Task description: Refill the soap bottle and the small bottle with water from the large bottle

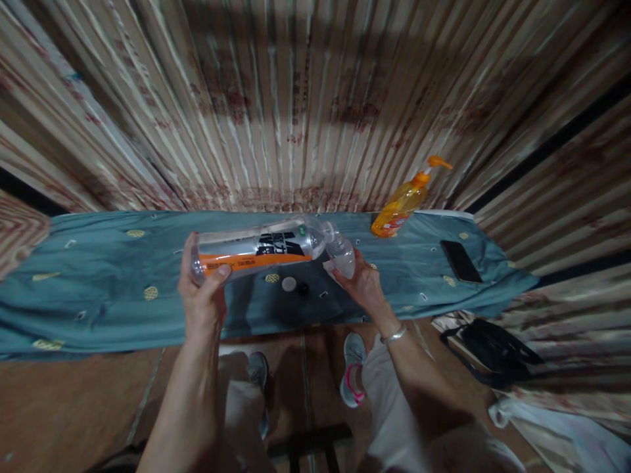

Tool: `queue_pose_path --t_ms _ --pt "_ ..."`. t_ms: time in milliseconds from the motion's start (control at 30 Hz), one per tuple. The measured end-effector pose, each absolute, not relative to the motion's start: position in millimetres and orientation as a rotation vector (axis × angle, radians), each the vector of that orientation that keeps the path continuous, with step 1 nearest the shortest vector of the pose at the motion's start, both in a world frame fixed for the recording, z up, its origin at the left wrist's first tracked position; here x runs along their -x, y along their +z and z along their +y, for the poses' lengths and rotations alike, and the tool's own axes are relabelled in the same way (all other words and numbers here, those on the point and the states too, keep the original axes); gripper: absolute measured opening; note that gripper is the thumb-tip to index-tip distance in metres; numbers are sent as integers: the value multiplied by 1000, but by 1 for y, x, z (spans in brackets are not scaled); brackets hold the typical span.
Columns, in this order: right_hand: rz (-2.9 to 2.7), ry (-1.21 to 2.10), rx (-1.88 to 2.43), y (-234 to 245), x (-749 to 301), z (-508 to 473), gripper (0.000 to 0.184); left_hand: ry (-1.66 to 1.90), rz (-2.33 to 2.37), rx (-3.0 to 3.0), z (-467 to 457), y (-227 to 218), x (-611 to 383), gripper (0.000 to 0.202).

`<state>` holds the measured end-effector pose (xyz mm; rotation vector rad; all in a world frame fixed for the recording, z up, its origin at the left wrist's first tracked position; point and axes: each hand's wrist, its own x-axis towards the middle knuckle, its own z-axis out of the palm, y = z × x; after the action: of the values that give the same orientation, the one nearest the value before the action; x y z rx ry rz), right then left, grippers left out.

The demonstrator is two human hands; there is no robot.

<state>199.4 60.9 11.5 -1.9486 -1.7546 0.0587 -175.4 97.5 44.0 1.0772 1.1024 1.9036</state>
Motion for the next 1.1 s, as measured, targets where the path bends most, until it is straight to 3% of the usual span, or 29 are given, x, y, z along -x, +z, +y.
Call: queue_pose_path --t_ms 1100 --pt "-1736 25 1915 12 -199 63 84 1942 1175 -1045 95 48 171 119"
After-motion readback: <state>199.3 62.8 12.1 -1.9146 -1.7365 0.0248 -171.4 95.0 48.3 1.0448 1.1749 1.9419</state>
